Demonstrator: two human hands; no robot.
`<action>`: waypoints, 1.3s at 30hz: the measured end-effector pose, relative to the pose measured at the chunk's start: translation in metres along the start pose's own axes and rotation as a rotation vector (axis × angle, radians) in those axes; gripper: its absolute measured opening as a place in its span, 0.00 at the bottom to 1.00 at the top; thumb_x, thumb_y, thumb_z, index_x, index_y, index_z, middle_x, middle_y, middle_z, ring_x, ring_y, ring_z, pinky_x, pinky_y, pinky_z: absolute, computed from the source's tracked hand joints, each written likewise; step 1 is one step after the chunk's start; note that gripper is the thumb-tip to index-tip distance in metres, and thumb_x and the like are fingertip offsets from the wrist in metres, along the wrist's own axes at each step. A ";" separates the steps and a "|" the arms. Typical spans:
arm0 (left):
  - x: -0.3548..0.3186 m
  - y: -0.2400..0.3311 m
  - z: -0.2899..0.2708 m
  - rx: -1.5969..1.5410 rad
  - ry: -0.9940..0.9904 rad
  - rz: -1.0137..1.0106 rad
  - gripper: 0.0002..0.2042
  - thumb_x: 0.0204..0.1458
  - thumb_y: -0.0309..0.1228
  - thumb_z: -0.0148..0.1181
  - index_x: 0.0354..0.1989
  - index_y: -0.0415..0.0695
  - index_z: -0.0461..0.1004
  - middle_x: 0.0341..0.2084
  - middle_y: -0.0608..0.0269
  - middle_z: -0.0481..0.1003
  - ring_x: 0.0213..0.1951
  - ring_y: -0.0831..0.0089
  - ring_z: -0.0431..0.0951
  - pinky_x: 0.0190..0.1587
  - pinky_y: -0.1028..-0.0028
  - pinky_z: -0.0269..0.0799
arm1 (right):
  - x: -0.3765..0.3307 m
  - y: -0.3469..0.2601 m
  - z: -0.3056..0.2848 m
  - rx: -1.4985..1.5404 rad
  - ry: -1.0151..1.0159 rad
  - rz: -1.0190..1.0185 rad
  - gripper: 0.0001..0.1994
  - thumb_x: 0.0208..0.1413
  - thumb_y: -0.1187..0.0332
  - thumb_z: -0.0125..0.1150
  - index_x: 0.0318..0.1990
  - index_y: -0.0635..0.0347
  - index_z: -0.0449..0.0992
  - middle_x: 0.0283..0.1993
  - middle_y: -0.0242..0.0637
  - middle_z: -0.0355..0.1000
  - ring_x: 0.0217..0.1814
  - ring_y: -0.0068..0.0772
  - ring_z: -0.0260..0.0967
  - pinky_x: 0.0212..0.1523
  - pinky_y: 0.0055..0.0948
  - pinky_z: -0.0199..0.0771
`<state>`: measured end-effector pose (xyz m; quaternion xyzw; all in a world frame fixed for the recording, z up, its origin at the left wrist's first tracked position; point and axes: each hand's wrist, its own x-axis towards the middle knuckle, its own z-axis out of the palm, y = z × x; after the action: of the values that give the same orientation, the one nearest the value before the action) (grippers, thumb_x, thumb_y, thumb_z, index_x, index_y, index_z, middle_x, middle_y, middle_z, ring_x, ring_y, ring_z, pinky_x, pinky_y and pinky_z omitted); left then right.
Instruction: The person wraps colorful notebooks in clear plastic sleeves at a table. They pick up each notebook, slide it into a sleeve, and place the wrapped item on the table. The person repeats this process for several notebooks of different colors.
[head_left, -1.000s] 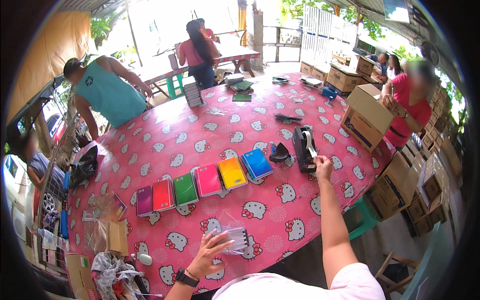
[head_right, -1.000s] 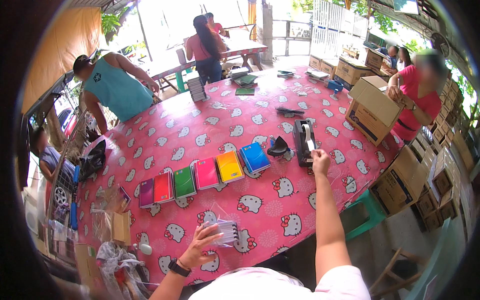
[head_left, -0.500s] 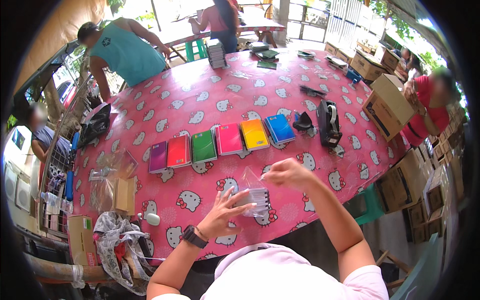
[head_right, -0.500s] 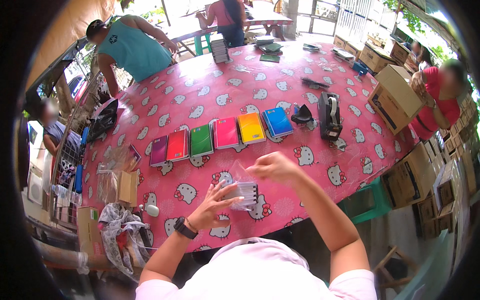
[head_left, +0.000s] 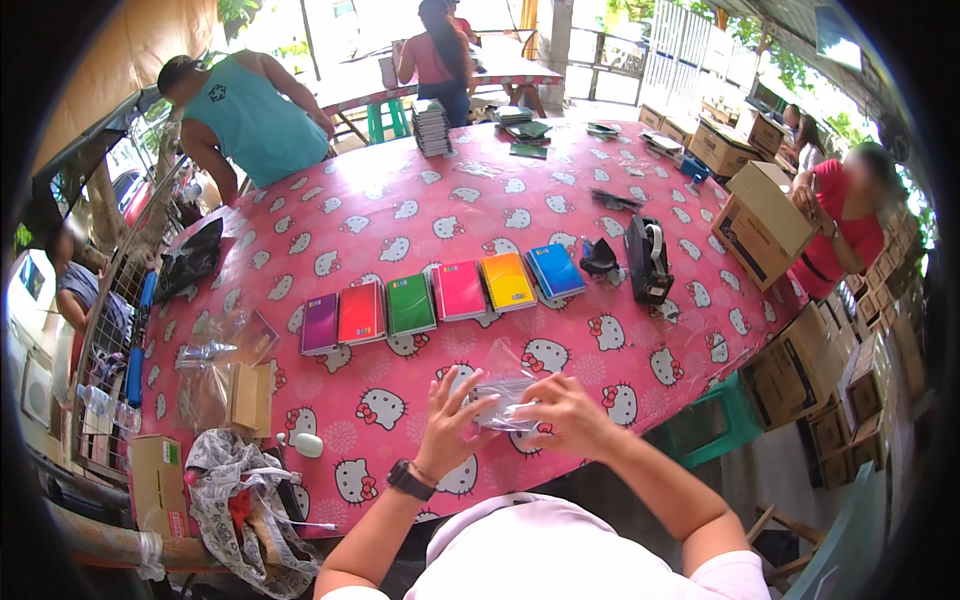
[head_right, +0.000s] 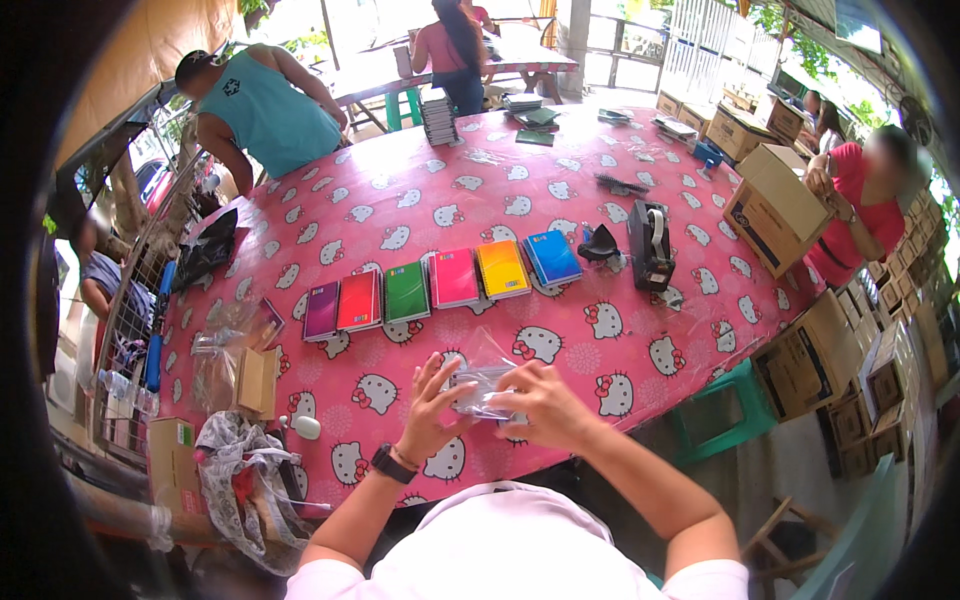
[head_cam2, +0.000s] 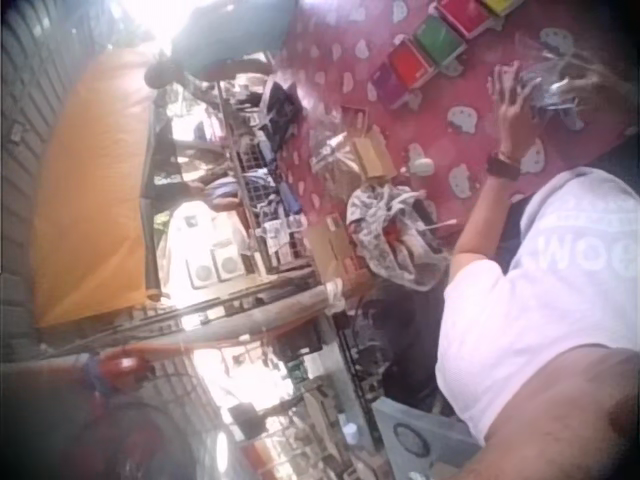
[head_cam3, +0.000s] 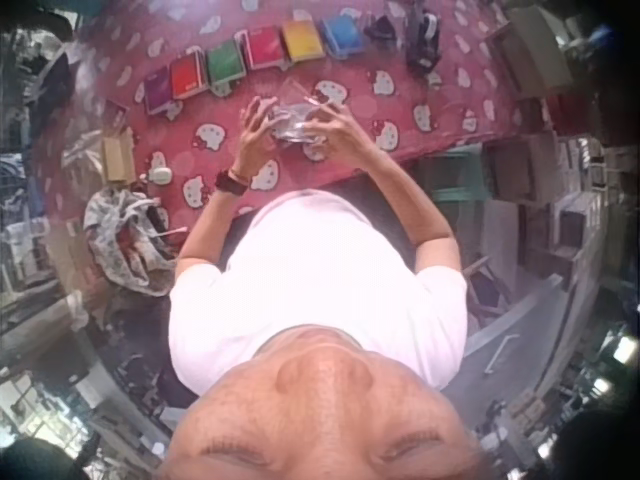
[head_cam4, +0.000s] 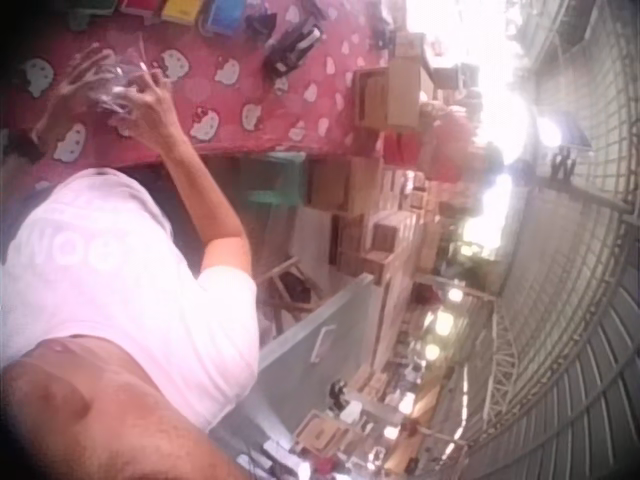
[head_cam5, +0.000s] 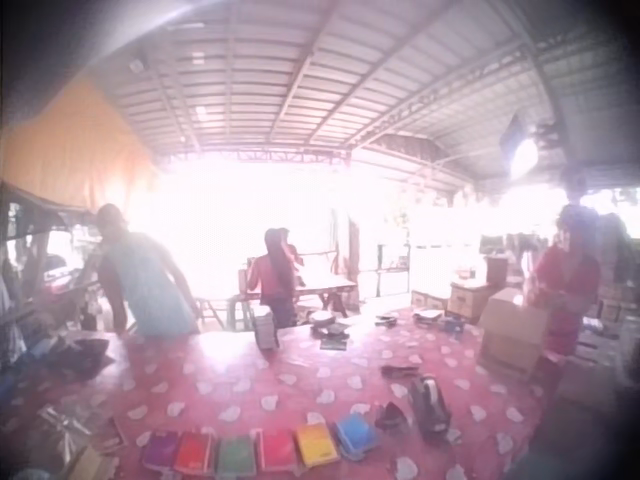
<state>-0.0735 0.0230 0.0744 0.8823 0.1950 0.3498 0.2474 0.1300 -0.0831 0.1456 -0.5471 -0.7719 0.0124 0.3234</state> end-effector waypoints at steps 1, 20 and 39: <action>0.002 0.003 0.006 0.045 0.029 0.035 0.26 0.35 0.33 0.70 0.49 0.62 0.74 0.60 0.66 0.62 0.65 0.58 0.52 0.64 0.50 0.42 | 0.000 -0.006 0.014 0.049 0.061 0.006 0.11 0.41 0.63 0.68 0.31 0.57 0.78 0.32 0.34 0.73 0.42 0.34 0.68 0.46 0.32 0.66; 0.027 0.008 -0.005 -0.226 -0.025 0.018 0.12 0.38 0.31 0.67 0.35 0.52 0.81 0.41 0.71 0.76 0.55 0.63 0.66 0.60 0.60 0.52 | 0.009 0.001 0.010 0.480 0.108 0.119 0.22 0.39 0.60 0.71 0.44 0.53 0.74 0.50 0.34 0.70 0.55 0.39 0.63 0.57 0.40 0.59; 0.019 0.040 0.003 -0.018 0.503 -0.202 0.28 0.48 0.28 0.61 0.60 0.43 0.61 0.48 0.54 0.69 0.45 0.64 0.74 0.52 0.62 0.64 | 0.039 0.026 0.041 0.488 -0.142 0.599 0.13 0.41 0.64 0.68 0.30 0.66 0.78 0.26 0.43 0.75 0.27 0.30 0.73 0.31 0.30 0.72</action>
<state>-0.0515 0.0001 0.1053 0.7414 0.3344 0.5334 0.2324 0.1229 -0.0258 0.1226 -0.6530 -0.5729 0.3274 0.3718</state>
